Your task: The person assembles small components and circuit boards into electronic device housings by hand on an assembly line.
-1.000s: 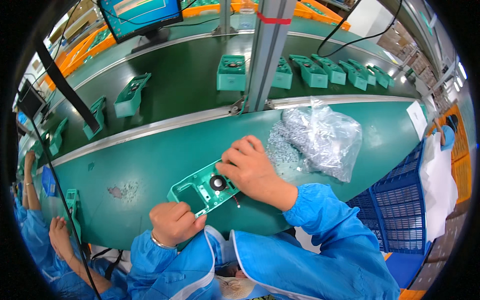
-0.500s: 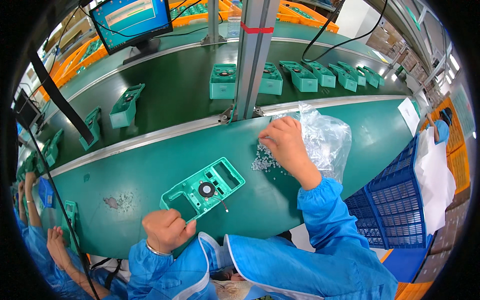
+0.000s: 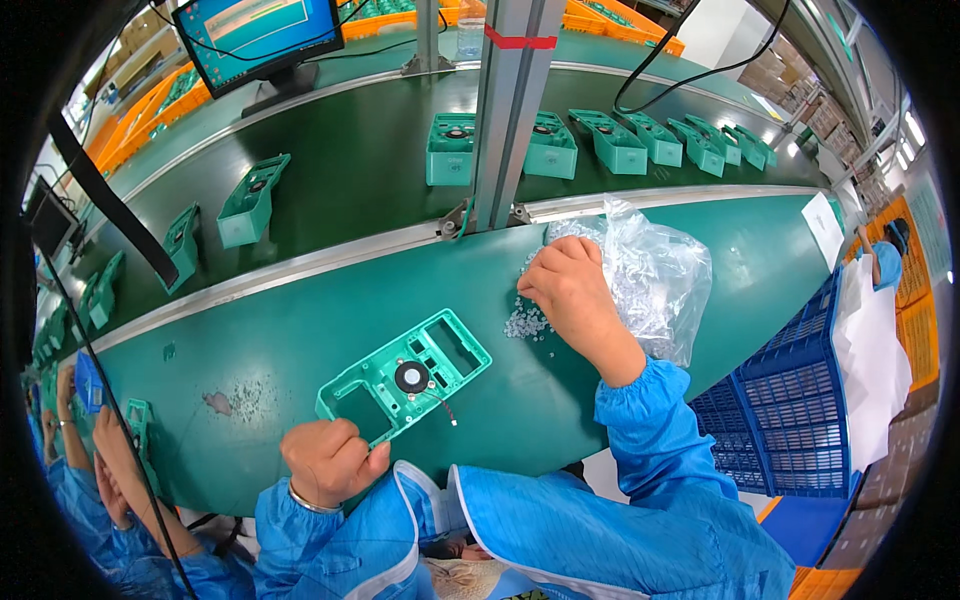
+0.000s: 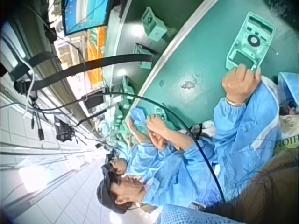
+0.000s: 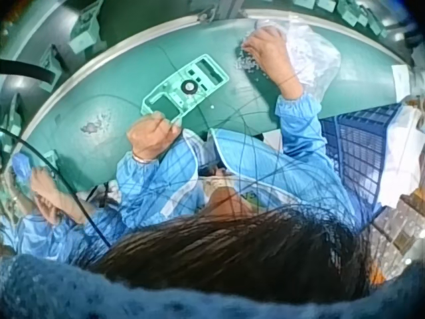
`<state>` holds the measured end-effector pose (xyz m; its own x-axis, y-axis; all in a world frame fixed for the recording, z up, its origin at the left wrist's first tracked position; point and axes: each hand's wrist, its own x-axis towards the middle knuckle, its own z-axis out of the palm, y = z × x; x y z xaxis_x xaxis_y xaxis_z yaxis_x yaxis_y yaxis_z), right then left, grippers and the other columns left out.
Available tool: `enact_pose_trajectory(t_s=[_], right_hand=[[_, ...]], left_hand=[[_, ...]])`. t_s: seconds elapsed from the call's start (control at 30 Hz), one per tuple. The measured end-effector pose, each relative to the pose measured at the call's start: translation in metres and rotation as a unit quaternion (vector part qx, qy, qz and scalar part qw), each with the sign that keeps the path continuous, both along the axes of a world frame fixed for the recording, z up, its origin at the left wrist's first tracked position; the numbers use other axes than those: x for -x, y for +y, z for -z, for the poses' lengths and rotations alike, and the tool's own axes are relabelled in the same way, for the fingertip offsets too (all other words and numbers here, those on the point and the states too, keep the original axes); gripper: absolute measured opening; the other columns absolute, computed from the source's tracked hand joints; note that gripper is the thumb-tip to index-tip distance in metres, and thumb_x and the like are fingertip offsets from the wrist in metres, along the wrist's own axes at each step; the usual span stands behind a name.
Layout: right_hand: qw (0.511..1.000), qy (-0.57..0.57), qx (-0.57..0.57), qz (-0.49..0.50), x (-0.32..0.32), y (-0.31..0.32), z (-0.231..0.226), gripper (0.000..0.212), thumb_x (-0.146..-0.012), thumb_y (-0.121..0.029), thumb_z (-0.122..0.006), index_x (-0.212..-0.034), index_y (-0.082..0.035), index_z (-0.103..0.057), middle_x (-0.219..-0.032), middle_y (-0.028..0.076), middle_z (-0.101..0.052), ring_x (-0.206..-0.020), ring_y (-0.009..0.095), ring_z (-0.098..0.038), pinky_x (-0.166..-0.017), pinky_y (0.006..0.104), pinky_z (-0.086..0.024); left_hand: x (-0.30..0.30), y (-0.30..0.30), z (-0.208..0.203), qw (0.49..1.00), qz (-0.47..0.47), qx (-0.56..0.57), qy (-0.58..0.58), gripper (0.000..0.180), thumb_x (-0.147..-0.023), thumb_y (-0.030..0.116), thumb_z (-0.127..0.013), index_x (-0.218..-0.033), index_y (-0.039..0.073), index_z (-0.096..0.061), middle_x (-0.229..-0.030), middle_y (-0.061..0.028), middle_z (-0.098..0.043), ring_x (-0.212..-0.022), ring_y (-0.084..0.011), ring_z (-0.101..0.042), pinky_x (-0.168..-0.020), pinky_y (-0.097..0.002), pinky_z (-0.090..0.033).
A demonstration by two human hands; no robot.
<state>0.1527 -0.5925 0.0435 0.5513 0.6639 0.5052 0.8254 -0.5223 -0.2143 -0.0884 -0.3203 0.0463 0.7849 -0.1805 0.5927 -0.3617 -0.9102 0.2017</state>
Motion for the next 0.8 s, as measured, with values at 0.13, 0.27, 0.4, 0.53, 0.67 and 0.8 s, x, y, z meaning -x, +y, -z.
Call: enact_pose_trajectory(t_s=[0.13, 0.27, 0.4, 0.53, 0.67, 0.8], right_hand=[[0.999, -0.029, 0.018, 0.006, 0.005, 0.004, -0.003, 0.011, -0.071, -0.006, -0.079, -0.08, -0.011, -0.073, -0.087, 0.001, -0.064, -0.1, 0.025, -0.059, -0.096, 0.041, -0.042], [0.998, -0.049, 0.033, 0.002, 0.006, 0.007, -0.001, 0.01, -0.072, -0.005, -0.076, -0.079, -0.01, -0.072, -0.086, 0.002, -0.063, -0.1, 0.026, -0.059, -0.096, 0.0412, -0.043], [0.997, -0.065, 0.036, -0.002, 0.004, 0.009, 0.001, 0.009, -0.073, -0.005, -0.074, -0.081, -0.01, -0.071, -0.087, 0.002, -0.062, -0.1, 0.026, -0.059, -0.096, 0.0416, -0.043], [0.998, -0.055, 0.039, 0.005, 0.006, 0.006, -0.007, 0.009, -0.075, -0.006, -0.076, -0.081, -0.009, -0.07, -0.088, 0.003, -0.062, -0.1, 0.027, -0.059, -0.096, 0.0426, -0.043], [0.998, -0.048, 0.03, -0.001, 0.007, 0.014, -0.008, 0.012, -0.075, -0.006, -0.079, -0.083, -0.01, -0.07, -0.09, 0.003, -0.063, -0.099, 0.027, -0.059, -0.095, 0.0428, -0.043], [0.997, 0.0, -0.013, -0.073, 0.021, 0.025, -0.017, 0.016, -0.073, -0.006, -0.08, -0.085, -0.011, -0.07, -0.091, 0.002, -0.064, -0.1, 0.027, -0.059, -0.095, 0.0429, -0.043]], left_hand=[[0.001, 0.0, 0.0, 1.0, 0.002, 0.002, 0.001, 0.04, -0.071, 0.024, -0.083, -0.058, 0.014, -0.046, -0.061, -0.0011, -0.041, -0.045, -0.0172, -0.046, -0.04, -0.0342, -0.034], [0.001, 0.0, -0.003, 1.0, -0.003, -0.009, 0.001, 0.04, -0.07, 0.023, -0.083, -0.058, 0.015, -0.046, -0.061, -0.001, -0.041, -0.046, -0.0168, -0.046, -0.041, -0.0339, -0.034], [0.0, 0.0, -0.002, 1.0, -0.012, -0.009, -0.004, 0.04, -0.07, 0.023, -0.083, -0.058, 0.015, -0.046, -0.061, -0.0008, -0.04, -0.046, -0.0164, -0.045, -0.041, -0.0336, -0.034], [-0.005, -0.002, -0.005, 1.0, 0.001, 0.008, -0.009, 0.042, -0.071, 0.022, -0.082, -0.056, 0.013, -0.044, -0.061, -0.0024, -0.044, -0.045, -0.0189, -0.046, -0.04, -0.0359, -0.033], [-0.001, -0.002, -0.003, 1.0, 0.0, 0.014, -0.014, 0.042, -0.071, 0.022, -0.083, -0.056, 0.013, -0.044, -0.061, -0.0021, -0.043, -0.045, -0.018, -0.046, -0.04, -0.0359, -0.033], [-0.002, -0.003, -0.003, 1.0, 0.005, 0.017, -0.017, 0.043, -0.071, 0.023, -0.082, -0.056, 0.013, -0.044, -0.061, -0.0019, -0.043, -0.045, -0.0177, -0.046, -0.04, -0.0358, -0.033]])
